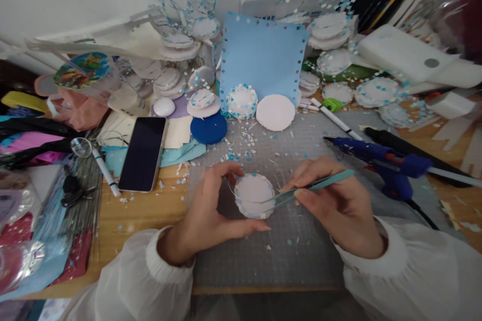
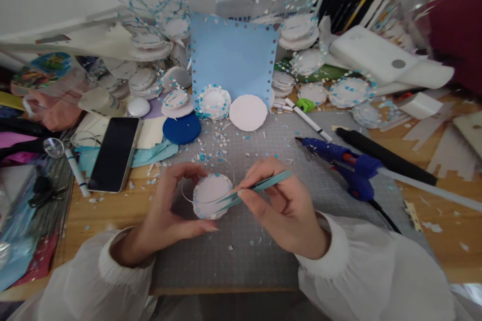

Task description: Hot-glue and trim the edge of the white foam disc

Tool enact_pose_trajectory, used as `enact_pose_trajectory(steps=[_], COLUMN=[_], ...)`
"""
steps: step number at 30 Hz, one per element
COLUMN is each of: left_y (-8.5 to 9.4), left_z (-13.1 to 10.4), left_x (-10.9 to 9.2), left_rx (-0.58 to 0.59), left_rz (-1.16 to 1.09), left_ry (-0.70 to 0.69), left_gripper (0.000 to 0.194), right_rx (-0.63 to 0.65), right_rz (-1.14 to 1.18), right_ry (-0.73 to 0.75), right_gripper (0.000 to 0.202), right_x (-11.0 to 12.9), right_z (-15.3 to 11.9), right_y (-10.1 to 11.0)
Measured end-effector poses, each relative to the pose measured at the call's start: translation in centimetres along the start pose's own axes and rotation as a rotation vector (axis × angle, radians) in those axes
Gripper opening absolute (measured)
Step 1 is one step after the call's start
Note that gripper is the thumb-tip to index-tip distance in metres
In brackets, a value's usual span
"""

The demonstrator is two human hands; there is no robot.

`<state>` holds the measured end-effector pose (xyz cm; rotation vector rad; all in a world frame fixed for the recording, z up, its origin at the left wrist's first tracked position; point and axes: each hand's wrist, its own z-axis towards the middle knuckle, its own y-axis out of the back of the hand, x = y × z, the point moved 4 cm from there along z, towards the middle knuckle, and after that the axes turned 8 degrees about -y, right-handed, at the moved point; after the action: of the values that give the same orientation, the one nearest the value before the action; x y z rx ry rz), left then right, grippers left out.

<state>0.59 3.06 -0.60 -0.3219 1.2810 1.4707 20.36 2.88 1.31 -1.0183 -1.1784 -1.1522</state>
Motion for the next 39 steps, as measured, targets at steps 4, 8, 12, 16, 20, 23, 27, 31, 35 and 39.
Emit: enact_pose_trajectory(steps=[4,8,12,16,20,23,27,31,35,39], left_y=[0.1,0.1,0.2,0.1,0.1,0.1,0.1,0.1,0.3,0.4], left_z=[0.1,0.2,0.1,0.0,0.0,0.1,0.0,-0.1,-0.2,-0.2], left_x=[0.0,-0.1,-0.1,0.0,0.1,0.2,0.2,0.2,0.2,0.3], left_rx=[0.003,0.001,-0.014,-0.023,-0.029,-0.023,-0.034,-0.046,-0.083,-0.13], left_rz=[0.005,0.001,-0.004,-0.015,0.006,0.02,0.015,-0.005,-0.027,-0.066], left_ry=[-0.005,0.001,0.004,-0.001,-0.024,-0.014,0.005,0.015,-0.009,-0.048], left_gripper=[0.079,0.076,0.076,0.082,0.089,0.086,0.078,0.076,0.077,0.079], right_rx=[0.019,0.01,-0.034,-0.099,-0.217,-0.269,-0.328,-0.429,-0.478,-0.457], right_rz=[0.007,0.015,0.117,0.301,0.411,0.514,0.553,0.406,0.259,-0.03], right_ry=[0.022,0.018,-0.026,-0.142,-0.235,-0.332,-0.389,-0.369,-0.317,-0.2], right_gripper=[0.014,0.015,0.008,0.005,0.01,0.008,0.011,0.017,0.023,0.019], right_x=[0.1,-0.1,-0.4,-0.6,-0.8,-1.5,-2.4,-3.1,-3.8,-3.8], right_z=[0.1,0.1,0.4,1.3,2.2,2.5,2.9,3.2,3.2,2.9], right_y=[-0.1,0.0,0.7,1.4,2.2,2.7,3.3,3.5,3.5,3.2])
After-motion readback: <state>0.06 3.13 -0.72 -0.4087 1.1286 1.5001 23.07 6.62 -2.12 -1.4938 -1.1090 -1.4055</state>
